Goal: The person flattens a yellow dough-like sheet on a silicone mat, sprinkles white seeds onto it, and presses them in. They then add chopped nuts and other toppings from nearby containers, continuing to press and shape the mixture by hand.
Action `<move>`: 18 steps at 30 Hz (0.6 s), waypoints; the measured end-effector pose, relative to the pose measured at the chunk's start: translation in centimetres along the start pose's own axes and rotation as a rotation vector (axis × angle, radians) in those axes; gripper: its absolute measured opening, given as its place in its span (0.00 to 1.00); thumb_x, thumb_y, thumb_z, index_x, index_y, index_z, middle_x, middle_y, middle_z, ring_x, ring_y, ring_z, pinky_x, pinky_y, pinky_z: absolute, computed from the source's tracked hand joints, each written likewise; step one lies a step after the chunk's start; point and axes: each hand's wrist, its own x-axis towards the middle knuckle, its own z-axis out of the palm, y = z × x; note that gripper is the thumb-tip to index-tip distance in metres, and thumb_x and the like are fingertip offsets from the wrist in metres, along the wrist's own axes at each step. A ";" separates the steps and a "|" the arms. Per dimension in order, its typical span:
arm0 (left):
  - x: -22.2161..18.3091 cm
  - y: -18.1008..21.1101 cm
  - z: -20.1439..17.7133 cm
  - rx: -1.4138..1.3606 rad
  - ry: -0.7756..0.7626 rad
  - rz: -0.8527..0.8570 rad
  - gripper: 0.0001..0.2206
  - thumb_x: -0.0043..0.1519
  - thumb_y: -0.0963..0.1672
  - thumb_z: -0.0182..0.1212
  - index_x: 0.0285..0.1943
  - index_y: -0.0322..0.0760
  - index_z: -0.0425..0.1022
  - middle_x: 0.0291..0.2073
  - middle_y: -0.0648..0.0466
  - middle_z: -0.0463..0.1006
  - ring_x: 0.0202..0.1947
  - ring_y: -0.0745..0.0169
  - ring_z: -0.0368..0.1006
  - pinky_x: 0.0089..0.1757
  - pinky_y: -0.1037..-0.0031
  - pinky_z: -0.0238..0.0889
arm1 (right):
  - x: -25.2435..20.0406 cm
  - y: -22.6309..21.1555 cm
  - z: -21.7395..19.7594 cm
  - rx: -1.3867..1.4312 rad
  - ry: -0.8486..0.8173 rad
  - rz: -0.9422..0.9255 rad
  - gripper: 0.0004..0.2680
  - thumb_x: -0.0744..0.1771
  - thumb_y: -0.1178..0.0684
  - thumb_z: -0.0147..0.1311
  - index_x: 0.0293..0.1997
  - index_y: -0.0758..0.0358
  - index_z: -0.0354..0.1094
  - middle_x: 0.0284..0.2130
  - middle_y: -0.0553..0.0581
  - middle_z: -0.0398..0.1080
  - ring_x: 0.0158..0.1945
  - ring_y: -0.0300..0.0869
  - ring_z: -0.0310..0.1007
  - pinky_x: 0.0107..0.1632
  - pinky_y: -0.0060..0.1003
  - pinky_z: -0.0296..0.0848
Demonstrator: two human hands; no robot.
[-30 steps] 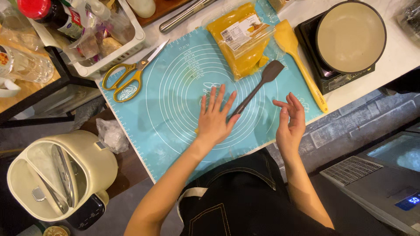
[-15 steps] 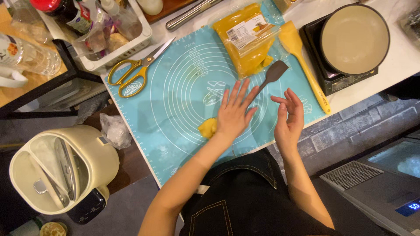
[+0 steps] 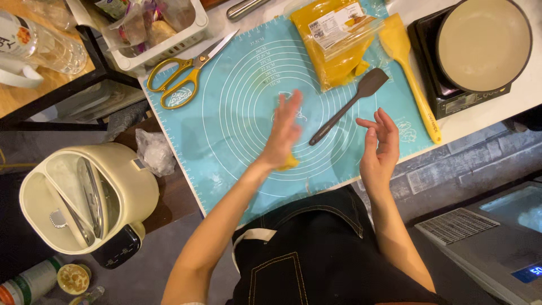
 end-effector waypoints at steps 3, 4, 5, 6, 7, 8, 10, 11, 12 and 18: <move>1.1 -0.8 -1.3 -0.285 0.132 -0.062 0.31 0.73 0.54 0.42 0.86 0.48 0.42 0.86 0.48 0.39 0.85 0.39 0.21 0.75 0.44 0.18 | 0.5 -0.2 -0.1 -0.014 0.009 -0.017 0.14 0.75 0.58 0.42 0.72 0.65 0.54 0.52 0.61 0.75 0.72 0.47 0.61 0.76 0.47 0.52; 1.4 -0.9 -1.4 -0.071 0.174 -0.053 0.31 0.73 0.53 0.43 0.86 0.48 0.42 0.85 0.49 0.41 0.85 0.38 0.25 0.76 0.43 0.21 | 0.6 -0.3 -0.1 -0.020 0.013 -0.024 0.14 0.75 0.58 0.42 0.72 0.65 0.55 0.52 0.61 0.76 0.72 0.47 0.62 0.77 0.48 0.52; 1.7 -1.0 -1.2 0.138 0.215 -0.050 0.32 0.73 0.53 0.45 0.86 0.48 0.42 0.85 0.50 0.43 0.85 0.37 0.28 0.76 0.42 0.24 | 0.4 -0.2 -0.2 -0.029 0.014 -0.026 0.14 0.75 0.58 0.42 0.72 0.65 0.55 0.52 0.61 0.76 0.71 0.46 0.63 0.77 0.48 0.52; 2.1 -1.2 -0.9 0.303 0.208 -0.054 0.32 0.72 0.54 0.46 0.85 0.49 0.43 0.85 0.49 0.41 0.85 0.36 0.28 0.75 0.42 0.24 | 0.2 -0.2 -0.2 -0.036 0.014 -0.027 0.14 0.75 0.58 0.42 0.72 0.65 0.55 0.52 0.61 0.76 0.71 0.46 0.62 0.76 0.48 0.53; 3.0 -1.3 -0.5 0.469 0.205 -0.053 0.33 0.72 0.55 0.48 0.85 0.49 0.44 0.84 0.48 0.40 0.84 0.36 0.28 0.74 0.42 0.25 | 0.3 -0.2 0.0 -0.041 0.014 -0.036 0.14 0.75 0.57 0.43 0.72 0.65 0.54 0.52 0.61 0.76 0.71 0.46 0.62 0.76 0.47 0.53; 3.8 -1.4 -0.1 0.635 0.202 -0.051 0.34 0.71 0.56 0.49 0.85 0.50 0.44 0.83 0.48 0.38 0.83 0.36 0.28 0.74 0.42 0.25 | 0.4 -0.1 0.0 -0.047 0.015 -0.044 0.14 0.75 0.57 0.43 0.72 0.65 0.54 0.51 0.61 0.76 0.71 0.46 0.62 0.75 0.47 0.53; 4.6 -1.3 0.5 0.646 0.104 -0.021 0.37 0.67 0.59 0.51 0.83 0.48 0.45 0.81 0.44 0.37 0.80 0.33 0.28 0.71 0.41 0.26 | 0.5 -0.1 0.0 -0.036 0.025 -0.037 0.15 0.75 0.57 0.43 0.72 0.65 0.54 0.52 0.61 0.76 0.71 0.45 0.62 0.75 0.47 0.54; 4.8 -1.3 0.8 0.650 0.053 -0.009 0.39 0.65 0.60 0.52 0.82 0.48 0.45 0.80 0.42 0.37 0.79 0.32 0.28 0.70 0.41 0.26 | 0.4 0.0 0.0 -0.032 0.028 -0.030 0.15 0.75 0.57 0.43 0.72 0.65 0.54 0.53 0.61 0.75 0.70 0.45 0.63 0.75 0.46 0.54; 4.8 -1.1 0.9 0.643 -0.008 -0.003 0.40 0.63 0.61 0.53 0.81 0.47 0.45 0.80 0.41 0.37 0.78 0.31 0.28 0.69 0.41 0.26 | 0.5 0.1 -0.1 -0.030 0.036 -0.039 0.15 0.75 0.56 0.43 0.72 0.66 0.55 0.52 0.61 0.75 0.69 0.45 0.64 0.75 0.46 0.55; 0.0 2.4 1.7 0.638 -0.226 0.138 0.39 0.63 0.61 0.53 0.80 0.46 0.50 0.78 0.40 0.44 0.77 0.31 0.36 0.69 0.43 0.31 | 0.4 1.7 -0.1 0.035 0.098 0.025 0.15 0.73 0.55 0.47 0.69 0.68 0.57 0.58 0.60 0.70 0.60 0.44 0.73 0.66 0.43 0.65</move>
